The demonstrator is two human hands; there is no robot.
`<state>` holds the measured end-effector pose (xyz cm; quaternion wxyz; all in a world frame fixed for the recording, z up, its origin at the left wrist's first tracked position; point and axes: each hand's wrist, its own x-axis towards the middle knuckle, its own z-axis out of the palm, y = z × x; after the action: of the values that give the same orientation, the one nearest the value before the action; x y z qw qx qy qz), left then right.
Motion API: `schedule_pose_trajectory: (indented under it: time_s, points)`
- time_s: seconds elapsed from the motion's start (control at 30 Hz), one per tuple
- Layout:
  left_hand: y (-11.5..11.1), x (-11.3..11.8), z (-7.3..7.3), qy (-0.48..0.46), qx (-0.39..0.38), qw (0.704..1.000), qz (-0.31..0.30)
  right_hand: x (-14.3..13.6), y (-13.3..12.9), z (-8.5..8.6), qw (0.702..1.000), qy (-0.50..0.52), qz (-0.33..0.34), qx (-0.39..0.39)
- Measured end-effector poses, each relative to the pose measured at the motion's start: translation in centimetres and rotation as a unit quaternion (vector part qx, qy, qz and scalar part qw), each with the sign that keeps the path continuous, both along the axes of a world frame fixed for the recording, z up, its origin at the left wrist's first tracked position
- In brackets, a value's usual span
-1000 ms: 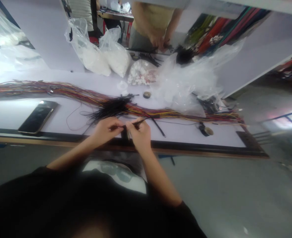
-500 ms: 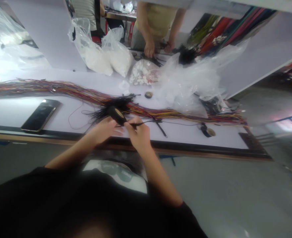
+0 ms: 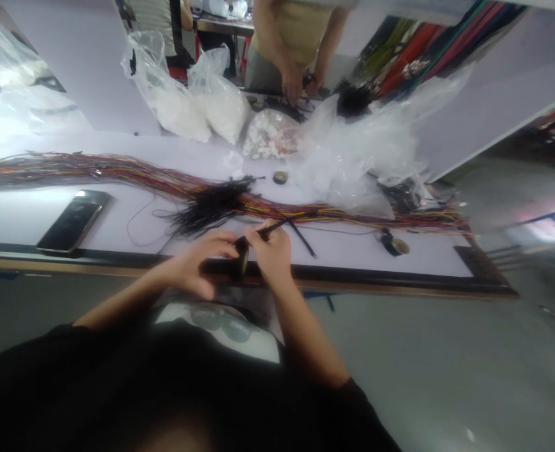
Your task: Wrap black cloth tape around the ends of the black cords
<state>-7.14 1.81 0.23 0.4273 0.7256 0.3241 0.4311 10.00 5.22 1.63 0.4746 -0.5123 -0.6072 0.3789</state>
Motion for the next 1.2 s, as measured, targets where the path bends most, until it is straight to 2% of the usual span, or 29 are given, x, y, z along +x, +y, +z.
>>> schedule_pose_trajectory:
  time_s: [0.13,0.23,0.3,0.43,0.53,0.6,0.7,0.73,0.83,0.9,1.03,1.2]
  points:
    - [1.0,0.6,0.1,-0.026,-0.084,0.991,0.097,0.0,-0.2,1.0,0.997,-0.037,0.054,0.047]
    - [1.4,1.2,0.3,0.01,-0.122,0.987,0.1,-0.1,-0.5,1.4,0.996,-0.042,0.046,0.066]
    - [1.4,1.4,0.4,0.034,-0.111,0.985,0.124,-0.2,-0.6,1.3,0.996,-0.044,0.025,0.079]
    - [1.2,1.8,0.3,0.066,-0.039,0.979,0.191,-0.4,-0.9,0.9,0.99,-0.092,0.0,0.103]
    - [1.0,2.1,0.2,0.076,-0.011,0.973,0.218,-0.6,-1.2,0.6,0.993,-0.11,0.021,0.045]
    - [0.9,2.3,0.1,0.053,-0.026,0.973,0.225,-0.7,-1.2,0.5,0.994,-0.102,0.029,0.012]
    - [0.8,2.2,-0.1,-0.067,-0.145,0.97,0.182,-0.7,-1.2,0.7,0.994,-0.108,0.028,0.016]
    - [0.9,2.2,-0.3,-0.123,-0.203,0.959,0.156,-0.7,-1.1,0.8,0.992,-0.117,0.029,0.021]
    - [1.2,1.8,-0.8,-0.258,-0.344,0.898,0.088,-0.6,-1.0,1.2,0.989,-0.142,0.04,0.032]
    - [1.4,1.7,-1.1,-0.299,-0.38,0.873,0.065,-0.5,-1.0,1.3,0.987,-0.147,0.049,0.034]
    - [1.8,1.5,-1.5,-0.335,-0.408,0.849,0.018,-0.4,-0.8,1.1,0.989,-0.121,0.074,0.034]
    - [2.2,1.6,-2.1,-0.369,-0.466,0.803,-0.049,-0.3,-0.5,0.7,0.992,-0.095,0.087,0.009]
